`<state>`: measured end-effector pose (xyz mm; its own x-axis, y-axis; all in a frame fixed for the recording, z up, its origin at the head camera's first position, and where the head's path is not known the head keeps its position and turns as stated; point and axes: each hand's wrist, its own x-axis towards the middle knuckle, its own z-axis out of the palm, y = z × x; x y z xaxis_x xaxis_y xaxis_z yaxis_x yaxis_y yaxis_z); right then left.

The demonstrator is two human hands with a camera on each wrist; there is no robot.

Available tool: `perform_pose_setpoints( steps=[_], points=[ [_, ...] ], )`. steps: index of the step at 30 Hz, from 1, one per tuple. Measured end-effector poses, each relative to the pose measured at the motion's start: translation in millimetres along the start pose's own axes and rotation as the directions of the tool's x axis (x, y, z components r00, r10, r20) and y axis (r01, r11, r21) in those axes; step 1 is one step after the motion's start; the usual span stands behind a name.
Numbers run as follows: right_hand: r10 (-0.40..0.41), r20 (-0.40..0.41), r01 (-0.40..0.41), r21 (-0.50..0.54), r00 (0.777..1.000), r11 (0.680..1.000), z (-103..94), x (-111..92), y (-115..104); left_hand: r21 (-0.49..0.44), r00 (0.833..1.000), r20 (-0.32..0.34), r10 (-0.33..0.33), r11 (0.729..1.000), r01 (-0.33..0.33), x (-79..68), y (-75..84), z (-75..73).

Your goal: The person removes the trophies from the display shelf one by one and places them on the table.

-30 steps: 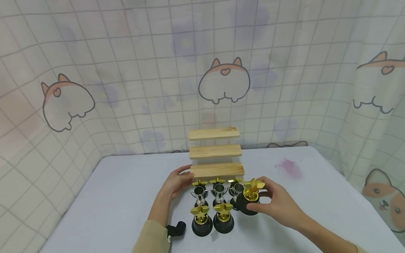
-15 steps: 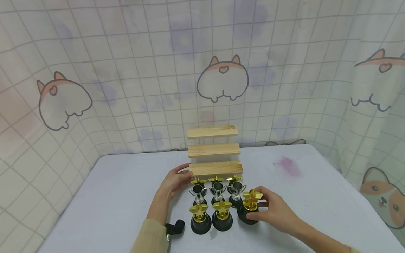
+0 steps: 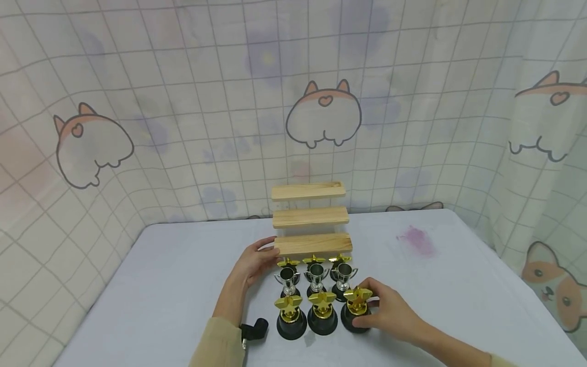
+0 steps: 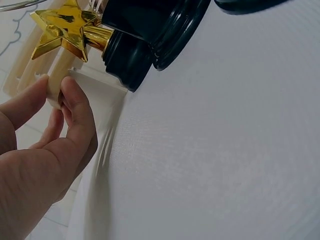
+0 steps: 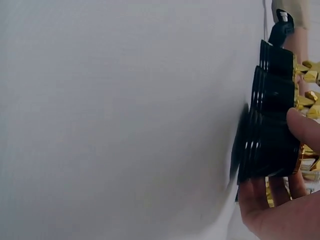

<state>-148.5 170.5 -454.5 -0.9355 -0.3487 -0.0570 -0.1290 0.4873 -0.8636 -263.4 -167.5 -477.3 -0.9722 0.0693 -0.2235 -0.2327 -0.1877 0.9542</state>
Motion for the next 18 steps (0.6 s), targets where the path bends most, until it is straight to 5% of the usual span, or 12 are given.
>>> perform_pose_setpoints(
  steps=[18],
  points=[
    [-0.042,0.002,0.042,-0.047,0.999,0.998,6.8,6.2,5.7,0.029,1.000,-0.002,-0.014,0.999,0.014,-0.5,3.2,-0.8]
  ],
)
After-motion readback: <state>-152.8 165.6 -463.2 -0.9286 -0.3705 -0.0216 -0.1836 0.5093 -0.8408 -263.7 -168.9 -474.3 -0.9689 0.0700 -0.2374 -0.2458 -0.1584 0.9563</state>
